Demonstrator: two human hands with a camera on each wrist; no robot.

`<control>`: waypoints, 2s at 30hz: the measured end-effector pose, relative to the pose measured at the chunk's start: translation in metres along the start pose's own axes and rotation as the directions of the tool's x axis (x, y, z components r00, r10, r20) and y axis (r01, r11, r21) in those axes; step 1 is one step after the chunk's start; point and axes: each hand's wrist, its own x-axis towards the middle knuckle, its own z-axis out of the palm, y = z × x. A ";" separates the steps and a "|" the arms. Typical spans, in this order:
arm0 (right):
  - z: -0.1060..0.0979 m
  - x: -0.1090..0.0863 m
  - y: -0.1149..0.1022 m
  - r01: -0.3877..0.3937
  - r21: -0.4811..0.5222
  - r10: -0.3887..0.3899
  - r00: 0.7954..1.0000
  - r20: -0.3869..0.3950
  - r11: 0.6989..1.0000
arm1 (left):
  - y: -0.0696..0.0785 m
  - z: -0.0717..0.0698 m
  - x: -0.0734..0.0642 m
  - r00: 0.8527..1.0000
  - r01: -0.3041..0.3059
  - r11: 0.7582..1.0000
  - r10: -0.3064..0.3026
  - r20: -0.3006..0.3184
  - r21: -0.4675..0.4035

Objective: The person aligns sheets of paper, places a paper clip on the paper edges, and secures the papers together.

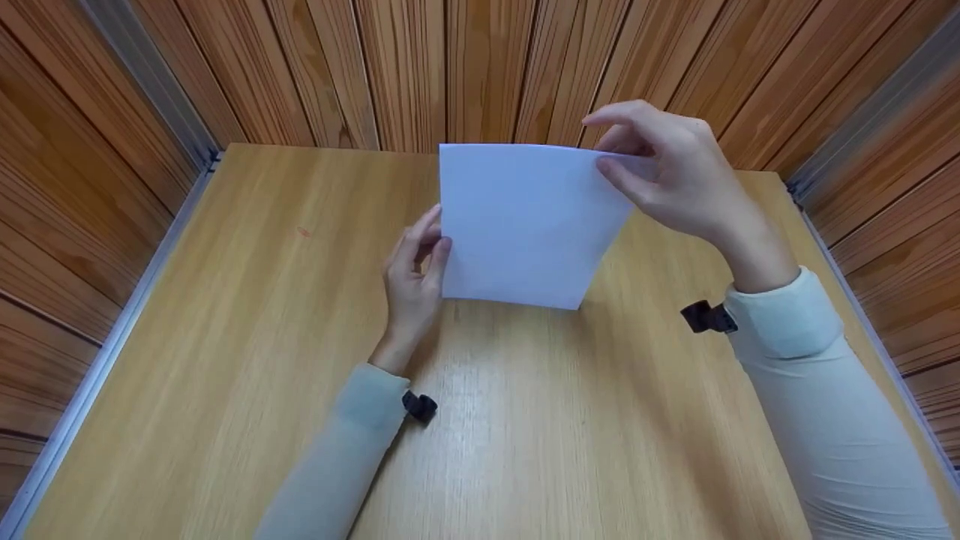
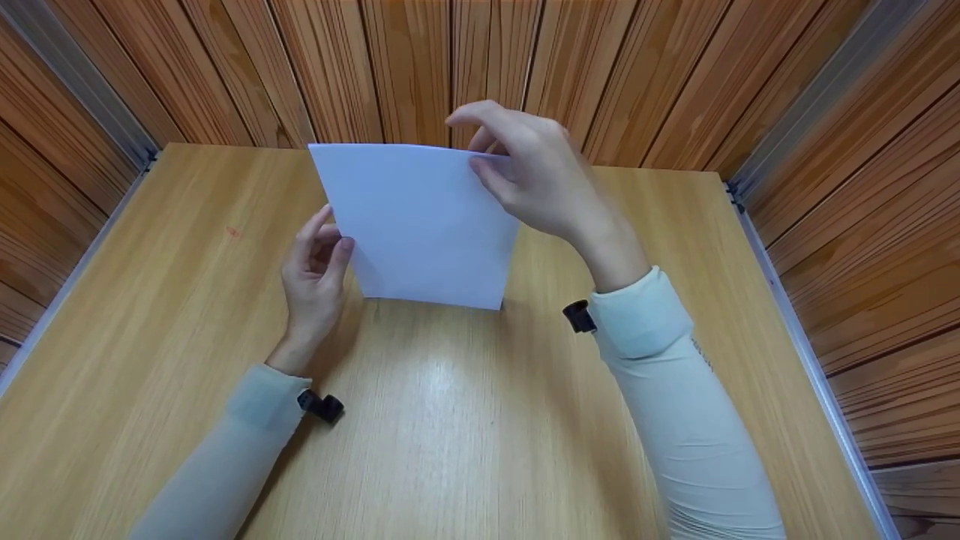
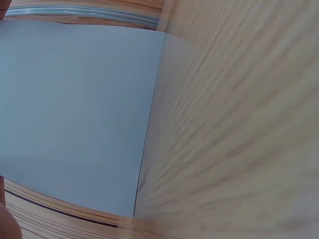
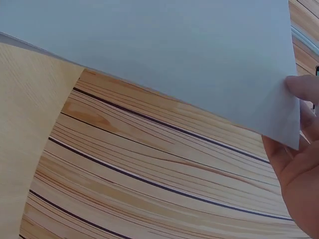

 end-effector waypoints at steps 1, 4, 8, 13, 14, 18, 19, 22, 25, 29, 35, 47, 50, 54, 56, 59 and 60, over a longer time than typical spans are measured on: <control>-0.001 0.002 -0.002 0.001 -0.007 -0.001 1.000 0.021 1.000 | 0.000 0.000 0.000 1.000 0.002 1.000 -0.002 0.002 -0.002; -0.001 0.009 -0.008 0.014 -0.016 -0.013 0.997 0.076 1.000 | 0.000 0.001 0.000 1.000 0.005 1.000 -0.005 0.008 -0.004; 0.001 0.018 -0.016 0.027 -0.010 -0.026 0.991 0.133 1.000 | 0.000 0.001 -0.001 1.000 0.013 1.000 -0.013 0.012 -0.001; 0.003 0.029 -0.025 0.037 -0.030 -0.030 0.981 0.193 0.999 | 0.001 0.000 -0.002 1.000 0.025 1.000 -0.025 0.005 0.005; 0.004 0.032 -0.027 0.044 -0.034 -0.036 0.979 0.202 0.998 | 0.001 0.000 -0.002 1.000 0.025 1.000 -0.025 0.003 0.004; 0.007 0.042 -0.034 0.067 -0.052 -0.052 0.969 0.240 0.996 | 0.001 -0.002 -0.001 1.000 0.023 1.000 -0.023 0.000 0.013; 0.008 0.044 -0.035 0.071 -0.055 -0.055 0.966 0.251 0.996 | 0.001 -0.002 -0.001 1.000 0.025 1.000 -0.025 0.000 0.016; 0.012 0.050 -0.039 0.086 -0.073 -0.062 0.957 0.284 0.994 | 0.000 -0.003 -0.001 0.999 0.035 0.999 -0.035 0.000 0.021; 0.014 0.055 -0.042 0.103 -0.089 -0.070 0.948 0.311 0.991 | 0.000 -0.003 -0.002 0.999 0.041 0.999 -0.041 -0.001 0.026; 0.017 0.059 -0.043 0.126 -0.103 -0.087 0.942 0.324 0.987 | 0.000 0.000 -0.002 0.999 0.034 0.999 -0.034 0.000 0.030; 0.021 0.061 -0.043 0.144 -0.108 -0.104 0.943 0.316 0.984 | 0.000 0.004 -0.001 1.000 0.010 1.000 -0.010 0.019 0.026; 0.026 0.067 -0.050 0.192 -0.104 -0.155 0.945 0.288 0.976 | 0.004 0.009 -0.002 1.000 -0.001 1.000 0.001 0.018 0.019; 0.026 0.067 -0.049 0.193 -0.084 -0.163 0.947 0.276 0.978 | 0.004 0.010 -0.001 1.000 -0.021 1.000 0.021 0.014 0.011; 0.026 0.064 -0.047 0.193 -0.044 -0.175 0.948 0.266 0.980 | 0.004 0.012 0.000 0.999 -0.049 0.999 0.049 0.012 0.012; 0.026 0.062 -0.045 0.199 -0.030 -0.185 0.948 0.260 0.979 | 0.004 0.012 -0.001 0.998 -0.055 0.998 0.055 0.015 0.023; 0.027 0.059 -0.042 0.212 -0.020 -0.201 0.947 0.250 0.977 | 0.005 0.013 -0.001 0.998 -0.067 0.997 0.066 0.024 0.041; 0.028 0.059 -0.041 0.217 -0.020 -0.205 0.947 0.245 0.976 | 0.006 0.012 -0.001 0.997 -0.072 0.996 0.071 0.026 0.047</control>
